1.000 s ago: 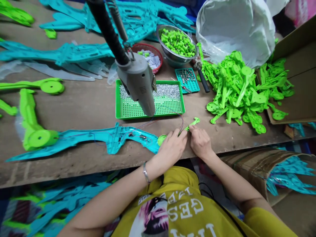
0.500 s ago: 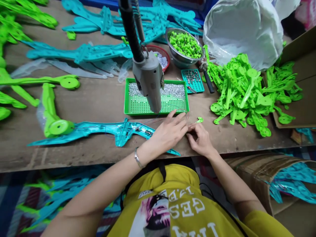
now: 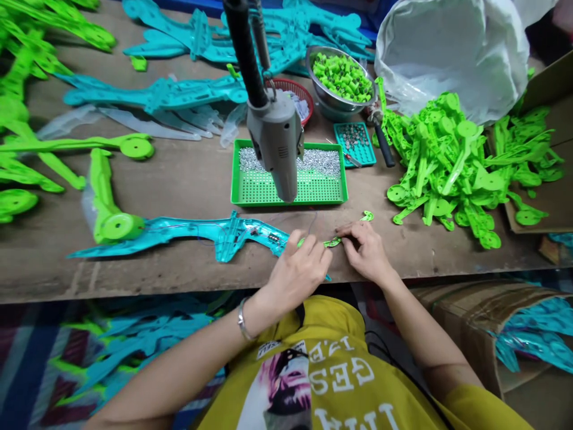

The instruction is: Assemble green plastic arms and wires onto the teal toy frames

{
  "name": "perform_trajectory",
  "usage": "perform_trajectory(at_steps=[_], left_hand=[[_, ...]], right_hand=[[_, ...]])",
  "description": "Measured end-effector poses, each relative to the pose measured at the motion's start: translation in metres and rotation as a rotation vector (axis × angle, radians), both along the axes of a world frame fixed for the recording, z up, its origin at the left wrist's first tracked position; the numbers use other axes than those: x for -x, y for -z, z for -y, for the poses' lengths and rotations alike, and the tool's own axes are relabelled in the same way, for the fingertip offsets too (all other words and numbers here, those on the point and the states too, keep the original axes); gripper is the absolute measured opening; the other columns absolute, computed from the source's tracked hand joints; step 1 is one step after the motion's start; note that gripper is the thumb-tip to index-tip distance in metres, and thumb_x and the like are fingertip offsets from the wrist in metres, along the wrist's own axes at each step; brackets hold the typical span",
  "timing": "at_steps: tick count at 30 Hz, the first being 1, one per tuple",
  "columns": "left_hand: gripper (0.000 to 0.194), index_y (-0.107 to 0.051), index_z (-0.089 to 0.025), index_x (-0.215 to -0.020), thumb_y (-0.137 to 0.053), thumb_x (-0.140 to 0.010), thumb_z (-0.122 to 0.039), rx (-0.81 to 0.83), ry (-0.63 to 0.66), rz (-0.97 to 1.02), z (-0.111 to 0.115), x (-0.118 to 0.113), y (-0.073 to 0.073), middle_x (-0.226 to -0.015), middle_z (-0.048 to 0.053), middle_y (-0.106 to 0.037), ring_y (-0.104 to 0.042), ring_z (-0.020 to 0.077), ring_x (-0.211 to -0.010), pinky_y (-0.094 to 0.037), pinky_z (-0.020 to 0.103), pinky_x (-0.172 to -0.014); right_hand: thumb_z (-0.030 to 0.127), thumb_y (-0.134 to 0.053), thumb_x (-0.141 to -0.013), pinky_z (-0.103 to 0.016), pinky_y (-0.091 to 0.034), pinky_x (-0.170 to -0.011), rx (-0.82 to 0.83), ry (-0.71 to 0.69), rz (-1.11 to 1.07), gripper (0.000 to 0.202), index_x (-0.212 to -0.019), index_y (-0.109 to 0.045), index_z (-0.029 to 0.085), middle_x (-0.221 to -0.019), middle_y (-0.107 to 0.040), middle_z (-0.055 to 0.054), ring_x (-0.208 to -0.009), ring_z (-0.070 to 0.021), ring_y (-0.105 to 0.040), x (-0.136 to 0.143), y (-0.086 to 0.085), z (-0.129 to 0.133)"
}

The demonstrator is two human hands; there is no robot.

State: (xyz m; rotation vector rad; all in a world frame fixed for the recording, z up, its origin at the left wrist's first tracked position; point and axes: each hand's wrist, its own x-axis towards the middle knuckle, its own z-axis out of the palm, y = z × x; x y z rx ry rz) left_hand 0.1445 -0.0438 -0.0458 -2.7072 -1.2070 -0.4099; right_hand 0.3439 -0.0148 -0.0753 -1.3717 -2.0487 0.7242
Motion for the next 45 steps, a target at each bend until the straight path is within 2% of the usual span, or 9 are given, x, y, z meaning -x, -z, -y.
perform_trajectory(at_steps=[2,5,10,14,18,23,31,35,45], left_hand=[[0.019,-0.069,-0.016,-0.09,-0.052,-0.093,-0.008,-0.009,-0.017,0.022,0.01,0.002,0.005,-0.078,0.004,-0.064,-0.058,0.0214,-0.085,-0.037,0.04,-0.09],[0.019,-0.071,-0.015,-0.1,-0.053,-0.094,-0.01,-0.019,-0.03,0.055,0.017,0.004,0.011,-0.08,0.004,-0.066,-0.058,0.0212,-0.087,-0.035,0.039,-0.086],[0.018,-0.071,-0.017,-0.102,-0.056,-0.095,-0.013,-0.006,-0.074,0.151,0.021,0.011,0.015,-0.085,0.003,-0.072,-0.061,0.0232,-0.103,-0.031,0.042,-0.097],[0.016,-0.071,-0.021,-0.103,-0.059,-0.095,-0.016,-0.019,-0.138,0.19,0.025,0.021,0.012,-0.086,0.002,-0.073,-0.062,0.0234,-0.103,-0.03,0.044,-0.098],[0.014,-0.071,-0.021,-0.097,-0.059,-0.094,-0.014,-0.016,-0.189,0.151,0.022,0.029,0.008,-0.078,0.001,-0.07,-0.061,0.024,-0.097,-0.03,0.046,-0.094],[0.017,-0.066,-0.021,-0.079,-0.058,-0.093,-0.017,0.076,-0.253,0.095,0.009,0.031,0.008,-0.072,0.004,-0.064,-0.054,0.0234,-0.08,-0.031,0.041,-0.076],[0.019,-0.062,-0.019,-0.077,-0.053,-0.094,-0.018,0.148,-0.244,0.143,0.002,0.03,0.006,-0.073,0.005,-0.063,-0.051,0.0238,-0.078,-0.031,0.04,-0.071],[0.022,-0.061,-0.018,-0.075,-0.053,-0.095,-0.019,0.19,-0.298,0.172,-0.003,0.028,0.009,-0.072,0.005,-0.064,-0.054,0.0232,-0.076,-0.032,0.04,-0.072],[0.021,-0.064,-0.019,-0.073,-0.056,-0.092,-0.019,0.191,-0.326,0.116,0.0,0.022,0.009,-0.071,0.006,-0.065,-0.056,0.0251,-0.077,-0.031,0.041,-0.071]], right_hand=[[0.018,-0.059,-0.092,-0.043,-0.048,-0.093,0.019,0.026,0.002,0.012,-0.089,-0.069,0.023,-0.094,-0.076,-0.005,-0.094,-0.0236,-0.065,0.003,-0.001,0.0],[0.028,-0.068,-0.09,-0.044,-0.045,-0.095,0.045,0.052,0.016,0.007,-0.086,-0.072,0.025,-0.092,-0.076,-0.004,-0.092,-0.0234,-0.066,0.008,-0.001,-0.001],[0.029,-0.074,-0.088,-0.044,-0.043,-0.095,0.081,0.078,0.041,0.007,-0.082,-0.075,0.026,-0.09,-0.074,-0.002,-0.093,-0.0226,-0.064,0.011,0.001,-0.001],[0.03,-0.076,-0.086,-0.043,-0.043,-0.094,0.108,0.079,0.046,0.005,-0.085,-0.077,0.027,-0.09,-0.074,-0.003,-0.093,-0.0228,-0.063,0.01,0.003,-0.003],[0.031,-0.075,-0.086,-0.045,-0.042,-0.094,0.11,0.056,0.052,0.006,-0.084,-0.078,0.027,-0.088,-0.073,-0.003,-0.09,-0.0228,-0.062,0.009,0.004,-0.005],[0.033,-0.071,-0.09,-0.05,-0.037,-0.096,0.101,0.075,0.114,0.01,-0.084,-0.077,0.028,-0.088,-0.073,-0.003,-0.09,-0.0238,-0.061,0.012,0.002,-0.004],[0.018,-0.064,-0.092,-0.048,-0.03,-0.092,0.14,-0.008,0.096,0.019,-0.086,-0.079,0.03,-0.091,-0.076,-0.001,-0.091,-0.024,-0.059,0.017,-0.004,-0.005],[0.011,-0.059,-0.092,-0.047,-0.028,-0.092,0.141,-0.06,0.102,0.029,-0.088,-0.079,0.031,-0.092,-0.074,-0.001,-0.092,-0.0224,-0.058,0.017,-0.004,-0.005],[0.003,-0.052,-0.089,-0.045,-0.026,-0.087,0.028,-0.18,0.231,0.044,-0.094,-0.079,0.037,-0.094,-0.074,0.0,-0.089,-0.0219,-0.053,0.016,0.001,-0.005]])
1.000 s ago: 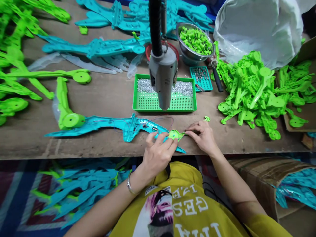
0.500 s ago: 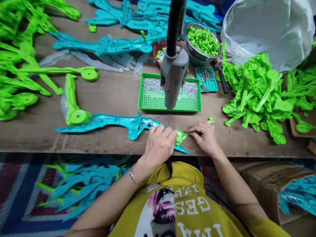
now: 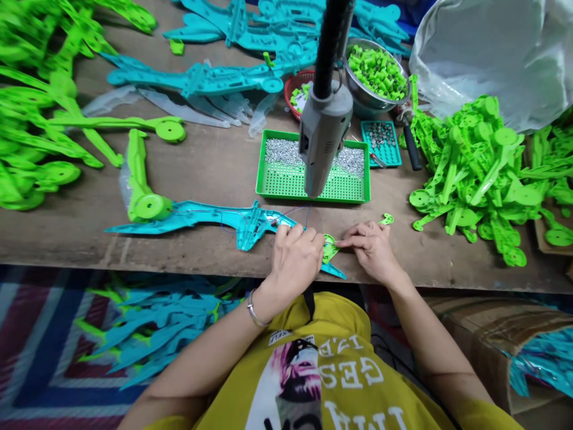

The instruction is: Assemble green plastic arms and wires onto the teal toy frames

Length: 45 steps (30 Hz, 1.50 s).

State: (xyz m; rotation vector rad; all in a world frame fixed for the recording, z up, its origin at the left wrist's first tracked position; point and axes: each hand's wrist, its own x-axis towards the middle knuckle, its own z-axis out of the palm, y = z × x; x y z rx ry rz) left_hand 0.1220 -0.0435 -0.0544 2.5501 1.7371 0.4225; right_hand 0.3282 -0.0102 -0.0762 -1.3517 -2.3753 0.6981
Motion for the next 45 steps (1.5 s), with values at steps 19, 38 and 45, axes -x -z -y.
perform_trajectory(at_steps=[19,38,45], left_hand=[[0.015,-0.061,-0.018,-0.073,-0.055,-0.086,-0.013,0.009,-0.073,0.032,-0.004,-0.009,0.004,-0.072,0.008,-0.069,-0.062,0.0251,-0.075,-0.034,0.04,-0.071],[0.022,-0.063,-0.019,-0.072,-0.056,-0.093,-0.02,0.035,-0.011,0.014,0.0,0.002,-0.001,-0.069,0.005,-0.064,-0.058,0.0227,-0.074,-0.032,0.039,-0.072],[0.019,-0.06,-0.018,-0.078,-0.053,-0.095,-0.017,0.025,0.082,-0.084,-0.009,-0.008,-0.011,-0.074,0.007,-0.063,-0.058,0.0254,-0.078,-0.034,0.039,-0.069]], right_hand=[[0.008,-0.052,-0.092,-0.048,-0.028,-0.096,-0.114,-0.027,-0.041,0.037,-0.091,-0.078,0.034,-0.095,-0.076,0.001,-0.088,-0.0206,-0.057,-0.005,0.006,0.003],[0.002,-0.046,-0.091,-0.044,-0.029,-0.09,-0.154,-0.141,0.078,0.048,-0.107,-0.077,0.035,-0.095,-0.071,-0.002,-0.086,-0.0224,-0.049,0.0,0.002,0.002],[0.003,-0.046,-0.095,-0.041,-0.027,-0.084,-0.066,-0.18,0.157,0.044,-0.11,-0.077,0.031,-0.098,-0.07,-0.004,-0.089,-0.0217,-0.048,0.003,-0.01,-0.002]])
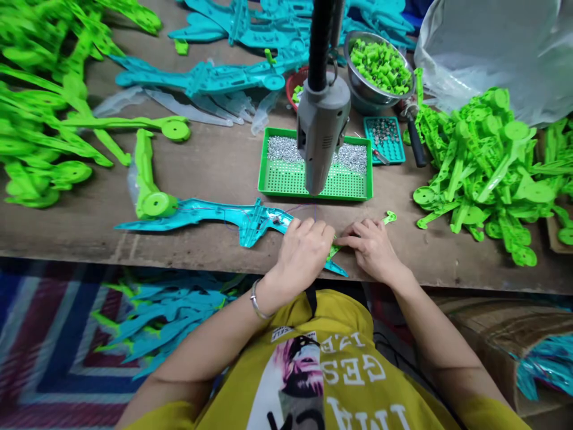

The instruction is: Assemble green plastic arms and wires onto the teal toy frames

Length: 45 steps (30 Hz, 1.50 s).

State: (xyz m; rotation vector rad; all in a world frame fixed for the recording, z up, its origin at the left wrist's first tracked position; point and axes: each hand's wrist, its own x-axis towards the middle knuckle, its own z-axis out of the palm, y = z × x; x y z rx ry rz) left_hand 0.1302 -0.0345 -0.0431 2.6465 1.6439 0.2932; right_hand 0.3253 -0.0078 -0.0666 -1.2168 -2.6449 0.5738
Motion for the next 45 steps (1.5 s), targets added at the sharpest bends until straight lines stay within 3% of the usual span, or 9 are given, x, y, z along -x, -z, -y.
perform_trajectory(at_steps=[7,17,22,31,37,42,45], left_hand=[[0.016,-0.061,-0.019,-0.08,-0.056,-0.094,-0.014,-0.087,0.09,0.055,0.02,0.002,0.01,-0.075,0.004,-0.063,-0.056,0.0233,-0.076,-0.034,0.037,-0.07],[0.021,-0.065,-0.02,-0.083,-0.053,-0.099,-0.028,0.087,-0.134,0.21,0.011,0.034,0.018,-0.082,0.003,-0.068,-0.061,0.0219,-0.08,-0.036,0.037,-0.075],[0.018,-0.067,-0.021,-0.083,-0.057,-0.096,-0.027,0.173,-0.177,0.24,0.003,0.033,0.019,-0.086,0.002,-0.07,-0.063,0.0226,-0.083,-0.037,0.038,-0.079],[0.016,-0.067,-0.022,-0.08,-0.058,-0.093,-0.025,0.148,-0.243,0.131,0.003,0.027,0.017,-0.088,0.004,-0.069,-0.063,0.0252,-0.088,-0.034,0.04,-0.079],[0.021,-0.063,-0.022,-0.073,-0.057,-0.093,-0.022,0.088,-0.248,0.087,0.004,0.021,0.019,-0.079,0.003,-0.068,-0.063,0.024,-0.083,-0.032,0.041,-0.076],[0.02,-0.063,-0.021,-0.074,-0.057,-0.094,-0.022,0.071,-0.238,0.085,0.005,0.021,0.02,-0.079,0.003,-0.068,-0.063,0.0241,-0.082,-0.033,0.041,-0.075],[0.018,-0.064,-0.021,-0.079,-0.056,-0.095,-0.023,0.112,-0.221,0.114,0.006,0.027,0.016,-0.082,0.004,-0.069,-0.064,0.0238,-0.083,-0.035,0.04,-0.075]], right_hand=[[0.004,-0.049,-0.094,-0.04,-0.024,-0.08,0.025,0.005,0.044,0.043,-0.11,-0.077,0.032,-0.099,-0.07,-0.003,-0.088,-0.022,-0.045,0.002,-0.003,-0.001],[0.004,-0.049,-0.094,-0.039,-0.025,-0.079,0.048,-0.041,0.067,0.042,-0.111,-0.076,0.031,-0.098,-0.068,-0.005,-0.088,-0.0228,-0.044,0.001,-0.006,-0.006],[0.004,-0.049,-0.094,-0.039,-0.025,-0.078,0.043,-0.062,0.048,0.042,-0.112,-0.075,0.031,-0.098,-0.068,-0.004,-0.088,-0.0226,-0.045,0.0,-0.006,-0.006],[0.001,-0.048,-0.092,-0.038,-0.027,-0.077,0.047,-0.063,0.037,0.042,-0.108,-0.075,0.029,-0.095,-0.068,-0.005,-0.086,-0.0224,-0.046,0.0,-0.007,-0.009],[-0.002,-0.048,-0.085,-0.038,-0.035,-0.083,0.067,-0.093,-0.136,0.037,-0.109,-0.068,0.017,-0.106,-0.07,-0.008,-0.096,-0.0234,-0.053,0.015,-0.016,-0.002],[0.013,-0.052,-0.094,-0.038,-0.036,-0.083,0.035,-0.097,-0.179,0.014,-0.099,-0.065,0.015,-0.092,-0.07,-0.008,-0.09,-0.024,-0.054,0.033,-0.006,0.01],[0.02,-0.051,-0.099,-0.037,-0.036,-0.08,0.036,-0.044,-0.186,0.015,-0.098,-0.065,0.015,-0.092,-0.071,-0.008,-0.089,-0.0235,-0.054,0.037,0.0,0.013]])
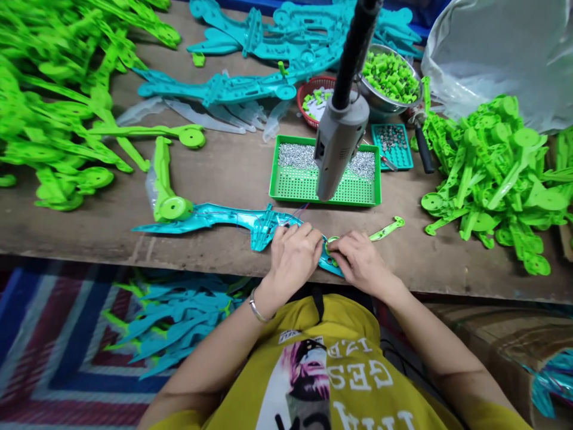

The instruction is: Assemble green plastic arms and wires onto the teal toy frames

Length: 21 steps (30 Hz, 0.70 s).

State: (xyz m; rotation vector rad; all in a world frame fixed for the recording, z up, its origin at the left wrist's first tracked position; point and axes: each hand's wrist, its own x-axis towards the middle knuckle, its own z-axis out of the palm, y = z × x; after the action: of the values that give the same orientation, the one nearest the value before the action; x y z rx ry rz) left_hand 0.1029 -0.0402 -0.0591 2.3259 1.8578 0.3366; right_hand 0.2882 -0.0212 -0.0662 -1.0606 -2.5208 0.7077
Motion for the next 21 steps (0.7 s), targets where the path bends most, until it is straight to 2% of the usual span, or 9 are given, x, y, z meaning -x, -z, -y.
perform_trajectory(at_steps=[5,11,14,17,21], left_hand=[[0.014,-0.063,-0.019,-0.083,-0.055,-0.094,-0.02,0.075,0.011,0.172,-0.002,0.02,-0.007,-0.086,0.005,-0.069,-0.063,0.0207,-0.081,-0.038,0.035,-0.071],[0.013,-0.065,-0.017,-0.079,-0.057,-0.089,-0.014,0.119,0.048,0.295,-0.016,0.029,-0.005,-0.076,0.003,-0.063,-0.058,0.0163,-0.07,-0.041,0.029,-0.067],[0.012,-0.068,-0.017,-0.079,-0.06,-0.087,-0.015,0.17,0.064,0.275,-0.024,0.031,-0.009,-0.074,0.002,-0.064,-0.058,0.0159,-0.068,-0.04,0.028,-0.064],[0.01,-0.07,-0.02,-0.079,-0.064,-0.087,-0.018,0.208,0.083,0.176,-0.028,0.038,-0.019,-0.073,0.001,-0.067,-0.061,0.0182,-0.069,-0.04,0.03,-0.064],[0.012,-0.067,-0.019,-0.081,-0.062,-0.091,-0.024,0.103,0.126,0.074,-0.026,0.044,-0.038,-0.081,0.005,-0.068,-0.063,0.0232,-0.08,-0.042,0.034,-0.069]], right_hand=[[0.018,-0.048,-0.099,-0.038,-0.035,-0.077,0.036,0.032,0.078,0.028,-0.122,-0.064,0.015,-0.095,-0.07,-0.009,-0.087,-0.0235,-0.052,0.003,-0.003,0.001],[0.013,-0.045,-0.095,-0.038,-0.031,-0.075,-0.003,-0.019,0.19,0.039,-0.127,-0.067,0.019,-0.091,-0.062,-0.009,-0.086,-0.0234,-0.048,0.008,-0.005,-0.001],[0.012,-0.046,-0.093,-0.038,-0.03,-0.076,-0.008,-0.026,0.201,0.042,-0.13,-0.065,0.02,-0.093,-0.061,-0.008,-0.087,-0.0231,-0.048,0.009,-0.005,-0.002],[0.012,-0.047,-0.092,-0.038,-0.029,-0.077,-0.004,-0.02,0.193,0.041,-0.127,-0.067,0.02,-0.093,-0.06,-0.008,-0.087,-0.0228,-0.049,0.01,-0.006,-0.002],[0.013,-0.047,-0.092,-0.038,-0.029,-0.077,0.021,-0.008,0.178,0.039,-0.124,-0.069,0.019,-0.091,-0.058,-0.008,-0.087,-0.0225,-0.05,0.01,-0.005,-0.003]])
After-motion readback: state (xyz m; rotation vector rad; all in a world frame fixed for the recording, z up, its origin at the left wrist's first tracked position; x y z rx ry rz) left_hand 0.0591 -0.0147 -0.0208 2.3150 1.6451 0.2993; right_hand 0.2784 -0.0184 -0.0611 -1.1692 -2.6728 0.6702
